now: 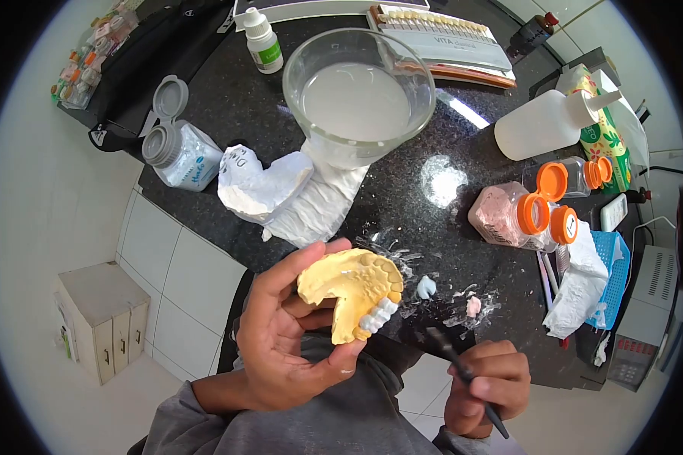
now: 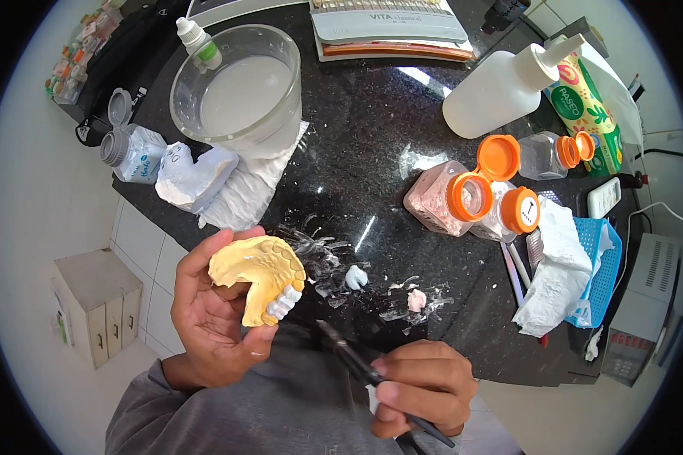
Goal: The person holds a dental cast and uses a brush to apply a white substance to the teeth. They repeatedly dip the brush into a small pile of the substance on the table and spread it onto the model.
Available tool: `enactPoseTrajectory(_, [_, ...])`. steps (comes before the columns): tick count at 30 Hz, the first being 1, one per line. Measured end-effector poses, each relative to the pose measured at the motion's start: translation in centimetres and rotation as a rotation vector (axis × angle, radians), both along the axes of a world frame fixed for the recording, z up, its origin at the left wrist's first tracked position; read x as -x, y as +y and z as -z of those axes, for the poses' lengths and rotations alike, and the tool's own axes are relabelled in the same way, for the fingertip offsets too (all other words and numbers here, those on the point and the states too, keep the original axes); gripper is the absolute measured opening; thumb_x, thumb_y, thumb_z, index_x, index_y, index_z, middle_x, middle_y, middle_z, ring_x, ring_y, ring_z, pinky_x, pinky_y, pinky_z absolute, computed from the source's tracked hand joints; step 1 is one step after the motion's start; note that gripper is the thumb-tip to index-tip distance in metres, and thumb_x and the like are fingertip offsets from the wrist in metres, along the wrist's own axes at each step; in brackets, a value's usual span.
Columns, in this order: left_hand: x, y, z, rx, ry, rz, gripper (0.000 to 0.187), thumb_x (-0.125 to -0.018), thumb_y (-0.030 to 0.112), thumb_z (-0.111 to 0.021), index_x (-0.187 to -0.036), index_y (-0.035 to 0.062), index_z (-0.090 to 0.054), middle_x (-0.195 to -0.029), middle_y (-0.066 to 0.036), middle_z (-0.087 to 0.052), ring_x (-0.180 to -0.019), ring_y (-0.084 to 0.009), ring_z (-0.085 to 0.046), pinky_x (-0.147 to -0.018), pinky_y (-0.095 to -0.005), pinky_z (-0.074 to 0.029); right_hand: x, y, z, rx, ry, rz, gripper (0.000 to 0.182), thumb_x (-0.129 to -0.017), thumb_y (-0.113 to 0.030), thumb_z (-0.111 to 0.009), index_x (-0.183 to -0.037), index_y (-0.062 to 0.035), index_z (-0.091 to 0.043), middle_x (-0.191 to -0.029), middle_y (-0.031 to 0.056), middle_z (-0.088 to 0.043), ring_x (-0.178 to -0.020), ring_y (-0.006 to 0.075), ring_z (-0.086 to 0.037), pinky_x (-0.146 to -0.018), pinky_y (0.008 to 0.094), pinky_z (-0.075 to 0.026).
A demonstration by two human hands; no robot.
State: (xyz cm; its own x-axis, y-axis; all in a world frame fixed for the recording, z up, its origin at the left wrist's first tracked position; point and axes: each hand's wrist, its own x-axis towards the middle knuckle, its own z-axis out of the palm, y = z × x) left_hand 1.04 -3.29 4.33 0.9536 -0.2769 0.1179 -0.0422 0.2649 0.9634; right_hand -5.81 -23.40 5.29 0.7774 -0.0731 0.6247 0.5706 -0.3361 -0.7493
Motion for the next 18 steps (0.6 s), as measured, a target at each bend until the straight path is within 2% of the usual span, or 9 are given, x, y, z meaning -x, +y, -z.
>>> enactPoseTrajectory(3, [-0.2,0.1,-0.6,0.042,0.092,0.012,0.080,-0.071,-0.004,-0.071,-0.135,-0.0056,-0.023,-0.135,-0.028,-0.037,-0.117,-0.0300,-0.051,-0.092,-0.0352,-0.050,0.1,0.0,-0.4,-0.030,0.080,0.135,0.019,-0.079,-0.008,-0.059,-0.096,0.0005,-0.060,-0.080,0.0161,-0.057,-0.061,0.0182,-0.061,-0.052,0.0252,-0.050])
enactPoseTrajectory(5, [-0.3,0.5,-1.0,0.119,0.274,0.095,0.078,-0.074,-0.002,-0.069,-0.136,-0.0041,-0.021,-0.136,-0.025,-0.037,-0.117,-0.0289,-0.052,-0.094,-0.0349,-0.048,0.3,-0.4,-0.6,0.004,0.151,0.175,0.018,-0.079,-0.008,-0.060,-0.095,0.0005,-0.061,-0.081,0.0160,-0.058,-0.061,0.0176,-0.061,-0.052,0.0251,-0.050])
enactPoseTrajectory(6, [-0.4,0.5,-1.2,0.112,0.267,0.095,0.078,-0.074,-0.002,-0.069,-0.136,-0.0041,-0.021,-0.136,-0.025,-0.037,-0.117,-0.0289,-0.052,-0.094,-0.0349,-0.048,0.4,-0.4,-0.7,0.044,0.231,0.213,0.018,-0.079,-0.008,-0.060,-0.095,0.0004,-0.061,-0.082,0.0160,-0.058,-0.060,0.0171,-0.060,-0.053,0.0249,-0.050])
enactPoseTrajectory(8, [-0.4,0.3,-1.7,0.151,0.430,0.082,0.082,-0.076,0.020,-0.071,-0.135,-0.0052,-0.020,-0.131,-0.022,-0.042,-0.109,-0.0293,-0.057,-0.091,-0.0425,-0.051,0.4,-0.4,-0.8,0.021,0.256,0.226,0.018,-0.080,-0.010,-0.061,-0.094,0.0011,-0.061,-0.080,0.0161,-0.059,-0.061,0.0172,-0.060,-0.055,0.0249,-0.050])
enactPoseTrajectory(9, [-0.4,0.1,-1.9,0.165,0.443,0.052,0.084,-0.076,0.026,-0.073,-0.135,-0.0050,-0.022,-0.125,-0.021,-0.047,-0.108,-0.0285,-0.058,-0.089,-0.0418,-0.052,0.4,-0.5,-0.7,0.039,0.279,0.233,0.018,-0.080,-0.010,-0.062,-0.093,0.0021,-0.061,-0.078,0.0161,-0.060,-0.062,0.0178,-0.060,-0.056,0.0247,-0.049])
enactPoseTrajectory(13, [-0.7,0.3,-2.7,0.192,0.538,0.090,0.083,-0.076,0.031,-0.072,-0.134,-0.0051,-0.025,-0.122,-0.021,-0.050,-0.105,-0.0267,-0.060,-0.087,-0.0376,-0.053,0.1,0.3,-0.5,-0.058,0.367,0.333,0.017,-0.079,-0.010,-0.063,-0.087,0.0046,-0.058,-0.074,0.0166,-0.062,-0.064,0.0194,-0.061,-0.059,0.0242,-0.048])
enactPoseTrajectory(15, [-0.8,0.3,-3.1,0.207,0.582,0.098,0.083,-0.076,0.034,-0.072,-0.134,-0.0055,-0.028,-0.120,-0.020,-0.052,-0.100,-0.0253,-0.062,-0.084,-0.0314,-0.055,0.1,0.4,-0.3,-0.078,0.366,0.337,0.016,-0.078,-0.009,-0.063,-0.086,0.0045,-0.057,-0.075,0.0168,-0.062,-0.065,0.0193,-0.062,-0.059,0.0243,-0.048])
enactPoseTrajectory(16, [-0.8,0.5,-3.0,0.205,0.579,0.097,0.083,-0.076,0.034,-0.072,-0.134,-0.0055,-0.028,-0.120,-0.020,-0.052,-0.100,-0.0253,-0.062,-0.084,-0.0314,-0.055,0.2,0.5,-0.2,-0.094,0.373,0.343,0.015,-0.078,-0.007,-0.064,-0.084,0.0043,-0.055,-0.075,0.0171,-0.062,-0.065,0.0192,-0.062,-0.059,0.0244,-0.048])
enactPoseTrajectory(18, [-0.9,1.2,-2.8,0.349,0.601,0.187,0.069,-0.084,0.014,-0.063,-0.135,-0.0080,-0.023,-0.126,-0.024,-0.046,-0.112,-0.0312,-0.055,-0.094,-0.0384,-0.048,0.1,0.5,-0.2,-0.096,0.374,0.340,0.015,-0.077,-0.007,-0.064,-0.083,0.0040,-0.055,-0.074,0.0168,-0.062,-0.065,0.0189,-0.062,-0.059,0.0244,-0.048])
